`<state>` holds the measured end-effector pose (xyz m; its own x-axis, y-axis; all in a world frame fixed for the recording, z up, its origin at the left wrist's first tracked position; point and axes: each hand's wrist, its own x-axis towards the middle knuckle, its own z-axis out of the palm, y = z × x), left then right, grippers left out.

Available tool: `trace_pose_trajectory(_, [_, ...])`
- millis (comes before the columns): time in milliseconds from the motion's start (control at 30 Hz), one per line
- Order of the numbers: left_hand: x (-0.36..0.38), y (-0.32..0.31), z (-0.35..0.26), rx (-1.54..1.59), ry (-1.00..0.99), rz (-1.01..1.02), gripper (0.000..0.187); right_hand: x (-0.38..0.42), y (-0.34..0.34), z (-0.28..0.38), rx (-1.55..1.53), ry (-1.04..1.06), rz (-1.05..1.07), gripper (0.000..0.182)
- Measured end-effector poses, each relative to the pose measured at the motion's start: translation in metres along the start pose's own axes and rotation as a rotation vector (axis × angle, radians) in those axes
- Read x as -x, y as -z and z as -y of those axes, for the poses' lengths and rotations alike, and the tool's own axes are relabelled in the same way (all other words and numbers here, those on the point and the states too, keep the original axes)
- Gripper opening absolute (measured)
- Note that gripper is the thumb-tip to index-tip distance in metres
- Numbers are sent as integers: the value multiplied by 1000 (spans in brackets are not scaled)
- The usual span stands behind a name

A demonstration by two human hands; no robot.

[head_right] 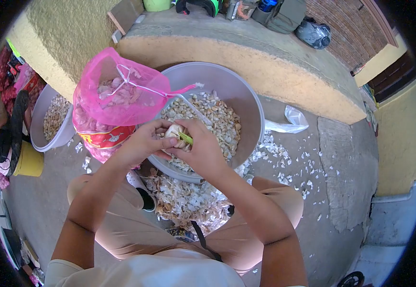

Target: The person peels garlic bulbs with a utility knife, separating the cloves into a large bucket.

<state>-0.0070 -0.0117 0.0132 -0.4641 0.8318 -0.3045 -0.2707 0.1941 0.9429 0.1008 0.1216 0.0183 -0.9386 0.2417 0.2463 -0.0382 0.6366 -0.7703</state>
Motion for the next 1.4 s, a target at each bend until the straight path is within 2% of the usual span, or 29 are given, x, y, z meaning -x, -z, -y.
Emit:
trace_pose_trajectory(100, [1,-1,-3,16,-12,-9,54,-1,1,1,13,27,6,55])
trace_pose_trajectory(200, [-3,1,3,2,-109,-31,51,-2,-3,-10,-168,-100,-37,54])
trace_pose_trajectory(267, [-6,0,10,-2,-219,-64,49,-5,2,-7,-237,-193,27,55])
trace_pose_trajectory(300, [-6,-1,14,-70,-254,-113,48,-6,3,-5,-272,-240,59,55])
trace_pose_trajectory(367, [-7,-4,20,-206,-323,-211,46,-5,2,-6,-217,-172,35,53])
trace_pose_trajectory(467, [-2,-7,11,-512,-385,-231,44,-3,-1,-9,-92,-119,25,51])
trace_pose_trajectory(567, [2,-13,5,-574,-383,-251,45,-2,-1,-9,-20,-79,22,49])
trace_pose_trajectory(767, [5,-10,-4,-568,-314,-133,49,-3,0,-9,-60,-96,79,52])
trace_pose_trajectory(900, [6,-5,-4,-677,-273,-79,45,-4,-2,-15,-30,-22,93,53])
trace_pose_trajectory(967, [10,-4,-10,-690,-245,-41,42,-4,-1,-12,-98,-78,126,51])
trace_pose_trajectory(1067, [11,-3,-5,-694,-347,-28,40,-4,-1,-10,-157,-99,145,50])
trace_pose_trajectory(1200, [16,-5,-13,-580,-289,9,40,-2,-7,-16,-328,-76,74,50])
trace_pose_trajectory(1300, [14,-4,-9,-561,-320,5,34,-4,-7,-15,-324,11,27,49])
trace_pose_trajectory(1400, [11,-4,-5,-459,-354,16,27,-4,-3,-12,-355,-36,91,49])
